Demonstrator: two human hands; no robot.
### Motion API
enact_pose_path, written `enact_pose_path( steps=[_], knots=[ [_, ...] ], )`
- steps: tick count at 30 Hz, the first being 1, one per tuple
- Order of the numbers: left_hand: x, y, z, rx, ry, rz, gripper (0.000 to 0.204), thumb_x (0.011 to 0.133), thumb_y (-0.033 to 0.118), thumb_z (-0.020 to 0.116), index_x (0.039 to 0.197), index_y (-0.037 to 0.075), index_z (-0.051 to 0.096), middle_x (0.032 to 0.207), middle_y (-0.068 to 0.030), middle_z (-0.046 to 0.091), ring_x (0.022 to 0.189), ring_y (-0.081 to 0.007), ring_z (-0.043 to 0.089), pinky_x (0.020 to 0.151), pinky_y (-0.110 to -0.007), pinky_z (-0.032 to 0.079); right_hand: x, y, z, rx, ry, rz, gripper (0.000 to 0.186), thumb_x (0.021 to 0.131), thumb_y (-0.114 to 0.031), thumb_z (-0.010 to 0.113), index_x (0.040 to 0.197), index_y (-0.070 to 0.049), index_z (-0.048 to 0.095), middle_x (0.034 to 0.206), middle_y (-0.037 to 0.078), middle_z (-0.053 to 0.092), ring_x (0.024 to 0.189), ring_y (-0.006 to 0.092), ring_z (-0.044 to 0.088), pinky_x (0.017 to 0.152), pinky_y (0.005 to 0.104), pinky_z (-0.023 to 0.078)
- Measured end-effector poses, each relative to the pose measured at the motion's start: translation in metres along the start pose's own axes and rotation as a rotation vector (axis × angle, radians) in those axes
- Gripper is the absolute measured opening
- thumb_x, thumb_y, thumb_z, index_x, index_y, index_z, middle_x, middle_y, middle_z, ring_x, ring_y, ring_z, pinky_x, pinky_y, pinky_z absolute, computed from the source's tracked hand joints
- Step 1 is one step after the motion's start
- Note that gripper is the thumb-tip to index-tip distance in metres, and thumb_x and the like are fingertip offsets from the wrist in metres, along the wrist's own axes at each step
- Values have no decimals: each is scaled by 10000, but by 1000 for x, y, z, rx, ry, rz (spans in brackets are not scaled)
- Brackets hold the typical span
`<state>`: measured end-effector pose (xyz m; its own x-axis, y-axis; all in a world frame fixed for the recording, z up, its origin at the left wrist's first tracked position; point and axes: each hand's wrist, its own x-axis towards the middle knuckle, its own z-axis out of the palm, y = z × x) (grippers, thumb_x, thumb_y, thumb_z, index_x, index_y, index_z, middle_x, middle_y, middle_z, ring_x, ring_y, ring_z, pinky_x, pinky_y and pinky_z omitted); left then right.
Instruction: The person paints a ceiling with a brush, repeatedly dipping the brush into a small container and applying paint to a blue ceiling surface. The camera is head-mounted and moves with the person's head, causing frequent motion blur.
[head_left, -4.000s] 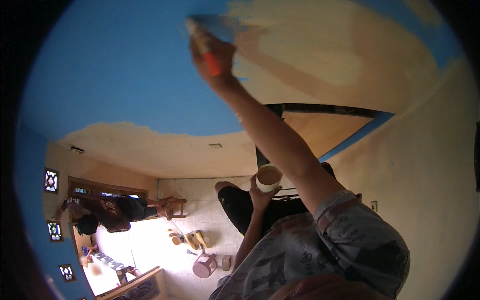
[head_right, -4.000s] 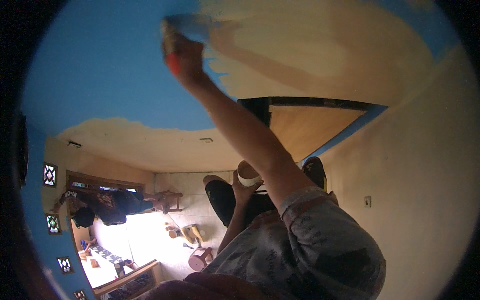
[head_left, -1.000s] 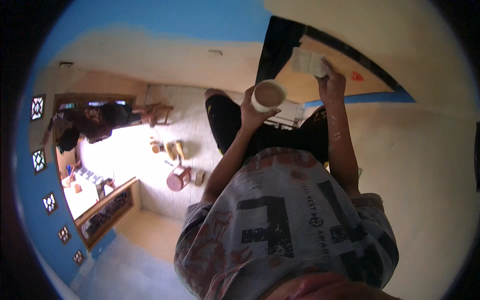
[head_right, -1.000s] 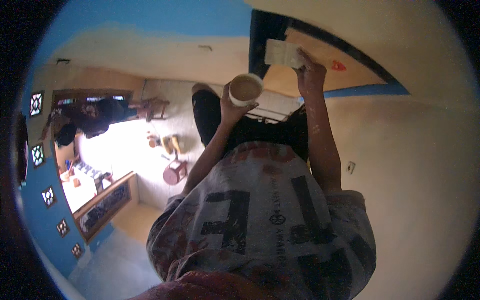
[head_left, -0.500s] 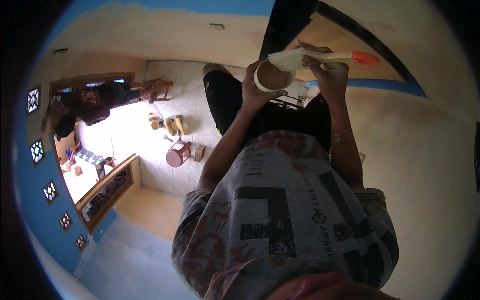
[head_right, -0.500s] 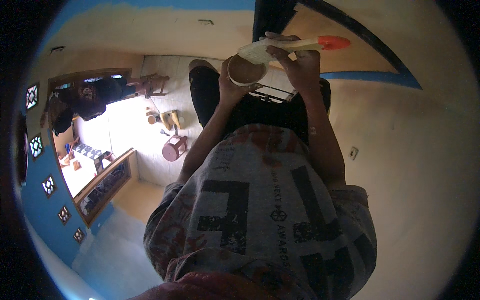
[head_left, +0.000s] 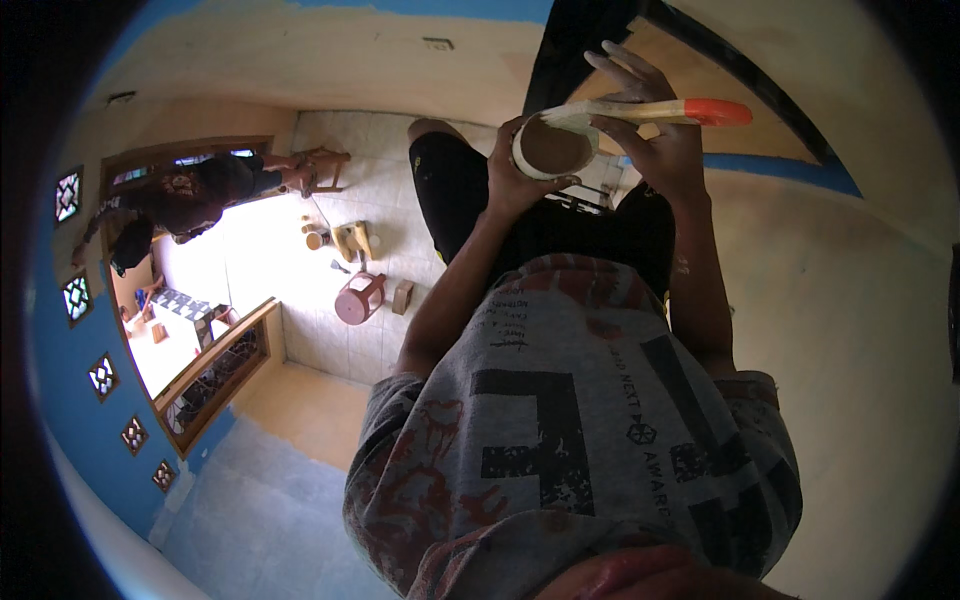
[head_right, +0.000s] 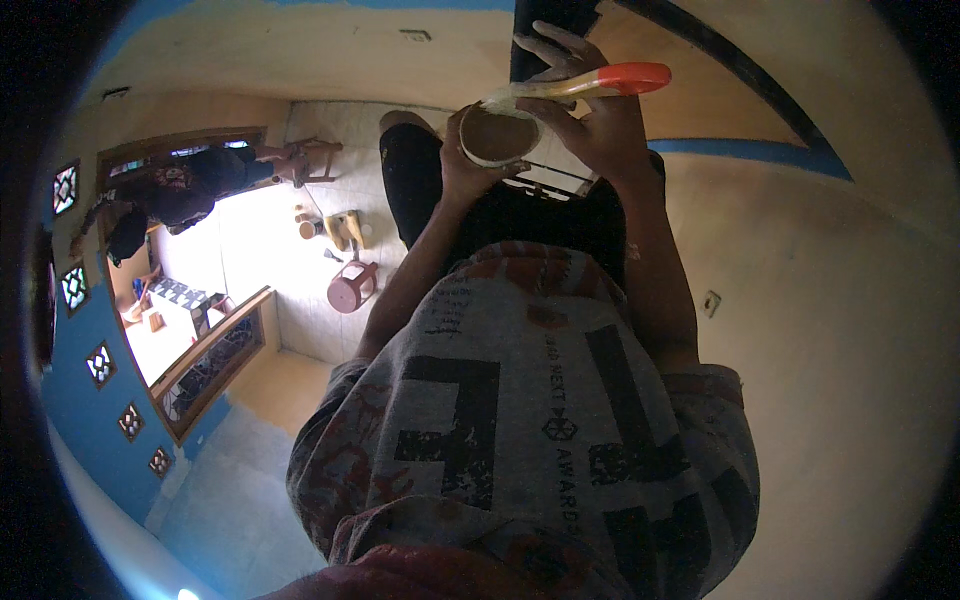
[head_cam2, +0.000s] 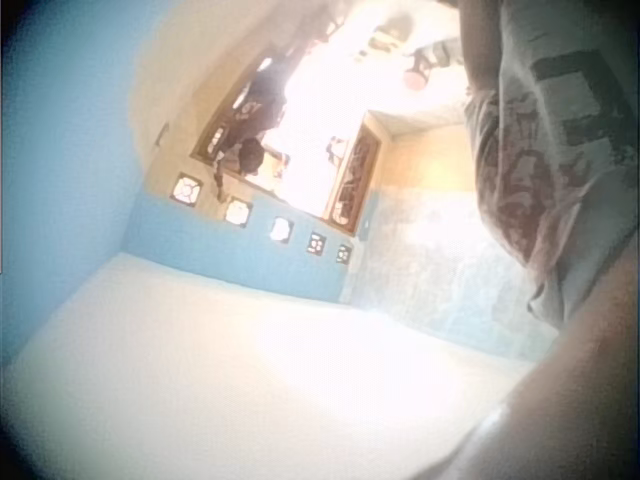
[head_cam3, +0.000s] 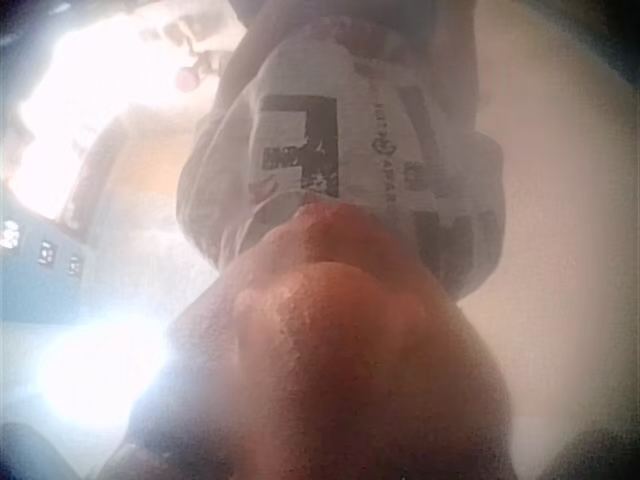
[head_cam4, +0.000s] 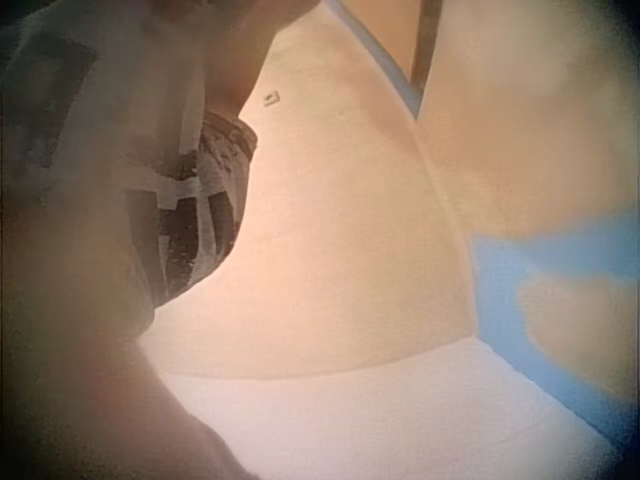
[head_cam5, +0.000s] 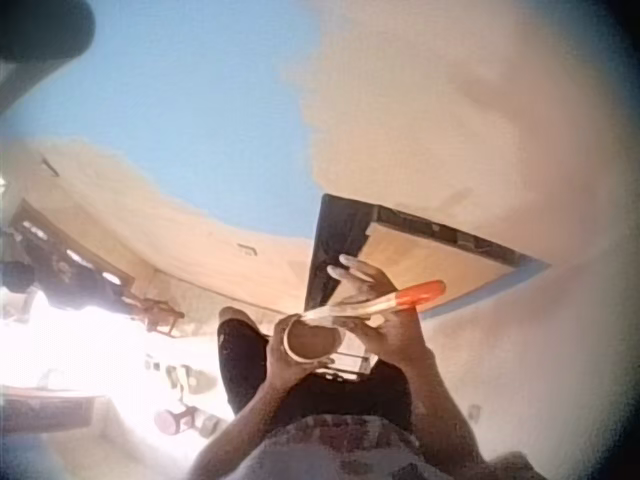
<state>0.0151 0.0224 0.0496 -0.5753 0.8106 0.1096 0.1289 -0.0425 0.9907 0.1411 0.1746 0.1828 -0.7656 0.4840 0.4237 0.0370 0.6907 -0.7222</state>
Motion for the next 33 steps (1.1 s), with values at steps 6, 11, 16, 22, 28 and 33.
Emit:
enact_pose_path(
  steps=[6, 11, 16, 22, 28, 33],
  knots=[
    [1, -5, 1, -27, -22, 32, 948, 500, 233, 965, 1264, 35, 441, 1198, -138, 611, 1126, -232, 605, 976, -378, 500, -4, -10, -4, 43, -8, 54, 451, 815, -233, 773, 1201, -46, 634, 1199, 93, 639, 988, 215, 680, 869, 333, 543],
    [0, -5, -1, 4, -68, 45, 1004, 523, 254, 968, 1308, 10, 393, 1245, -162, 585, 1153, -241, 591, 978, -378, 506, -7, 14, 14, -60, -148, 60, 522, 791, -290, 795, 1205, -34, 607, 1020, 120, 677, 979, 253, 667, 851, 348, 537],
    [-1, 0, 2, 28, -24, 44, 928, 515, 221, 964, 1257, 24, 443, 1187, -138, 612, 1100, -224, 619, 950, -362, 515, 1, 15, 33, -26, -173, 19, 747, 742, -228, 827, 1380, -86, 464, 1358, 157, 507, 1241, 309, 523, 1024, 400, 458],
    [0, -2, 4, 31, -6, 34, 894, 516, 224, 963, 1236, 34, 468, 1155, -126, 622, 1056, -215, 636, 917, -348, 527, 0, 20, 44, -74, -203, 70, 843, 678, -186, 845, 1422, -198, 448, 1530, 50, 347, 1384, 284, 364, 1118, 432, 359],
    [0, -5, 2, 122, -44, 39, 979, 510, 274, 969, 1287, 33, 423, 1193, -139, 599, 1093, -232, 616, 938, -364, 514, 1, 23, 47, -75, -220, 55, 896, 660, -161, 855, 1440, -228, 421, 1530, 77, 329, 1380, 309, 363, 1127, 445, 356],
    [0, -11, 1, 132, -57, 71, 1017, 519, 293, 968, 1318, 32, 396, 1228, -144, 584, 1123, -240, 602, 959, -371, 501, -2, 25, 50, -42, -204, 60, 939, 629, -117, 859, 1446, -251, 417, 1535, 33, 324, 1372, 294, 375, 1115, 442, 384]
  ],
)
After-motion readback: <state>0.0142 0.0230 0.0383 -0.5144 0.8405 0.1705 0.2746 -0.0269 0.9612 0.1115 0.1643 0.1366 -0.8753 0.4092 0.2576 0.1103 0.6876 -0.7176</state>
